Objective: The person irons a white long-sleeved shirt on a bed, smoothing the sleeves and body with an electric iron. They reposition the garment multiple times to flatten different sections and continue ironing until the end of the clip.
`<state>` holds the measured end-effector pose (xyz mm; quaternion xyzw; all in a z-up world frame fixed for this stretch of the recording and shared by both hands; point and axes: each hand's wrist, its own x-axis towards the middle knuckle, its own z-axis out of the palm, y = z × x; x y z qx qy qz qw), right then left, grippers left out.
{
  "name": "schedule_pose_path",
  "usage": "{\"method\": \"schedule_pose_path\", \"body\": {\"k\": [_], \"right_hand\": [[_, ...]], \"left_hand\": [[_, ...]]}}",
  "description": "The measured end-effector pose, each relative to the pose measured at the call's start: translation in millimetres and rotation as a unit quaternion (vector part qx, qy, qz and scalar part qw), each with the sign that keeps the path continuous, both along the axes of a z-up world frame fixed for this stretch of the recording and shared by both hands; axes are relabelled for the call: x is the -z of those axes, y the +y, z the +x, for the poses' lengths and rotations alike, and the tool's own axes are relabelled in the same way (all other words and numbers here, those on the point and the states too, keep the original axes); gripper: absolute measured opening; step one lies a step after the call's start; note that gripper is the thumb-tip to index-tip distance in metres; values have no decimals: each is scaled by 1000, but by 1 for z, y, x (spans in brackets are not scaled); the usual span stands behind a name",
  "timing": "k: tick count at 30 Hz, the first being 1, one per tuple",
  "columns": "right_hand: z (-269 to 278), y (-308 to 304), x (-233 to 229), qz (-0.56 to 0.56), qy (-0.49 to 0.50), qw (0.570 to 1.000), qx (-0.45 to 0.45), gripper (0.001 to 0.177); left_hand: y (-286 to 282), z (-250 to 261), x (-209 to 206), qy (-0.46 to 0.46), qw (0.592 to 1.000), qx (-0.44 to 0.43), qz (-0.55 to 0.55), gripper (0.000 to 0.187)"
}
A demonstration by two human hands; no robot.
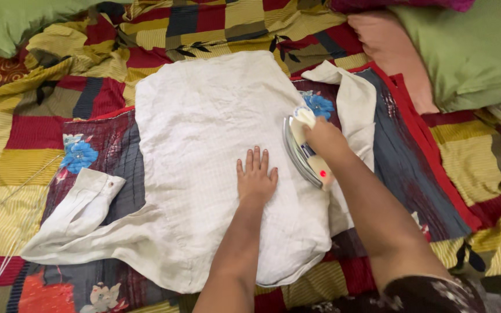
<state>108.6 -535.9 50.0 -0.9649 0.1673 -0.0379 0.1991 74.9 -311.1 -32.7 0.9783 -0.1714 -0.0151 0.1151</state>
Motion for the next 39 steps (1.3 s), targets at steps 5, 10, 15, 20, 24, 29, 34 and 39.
{"method": "schedule_pose_path", "body": {"k": [5,10,15,20,24,29,34,39], "right_hand": [[-43,0,-9,-9,29,998,49,56],[-20,14,-13,-19,11,996,81,55],[47,16,-11,-22,-1,997,81,57],[114,14,-6,-18,-11,999,45,57],[145,14,8,17,-14,999,49,56],[118,-1,25,83,23,996,-3,56],[56,-4,20,7,-28,994,-106,74],[-74,-38,13,7,-239,960,-147,39]], "left_hand": [[0,-1,3,-9,1000,1,-2,69],[0,-1,5,-1,1000,0,0,69],[-1,-1,4,-4,1000,-5,-8,69],[-2,-1,-1,10,1000,-3,-4,70],[0,1,-2,0,1000,-6,-5,70],[-1,2,12,-12,1000,-4,4,71],[6,23,49,-5,999,21,-48,73],[41,38,73,54,969,95,-220,62]]}}
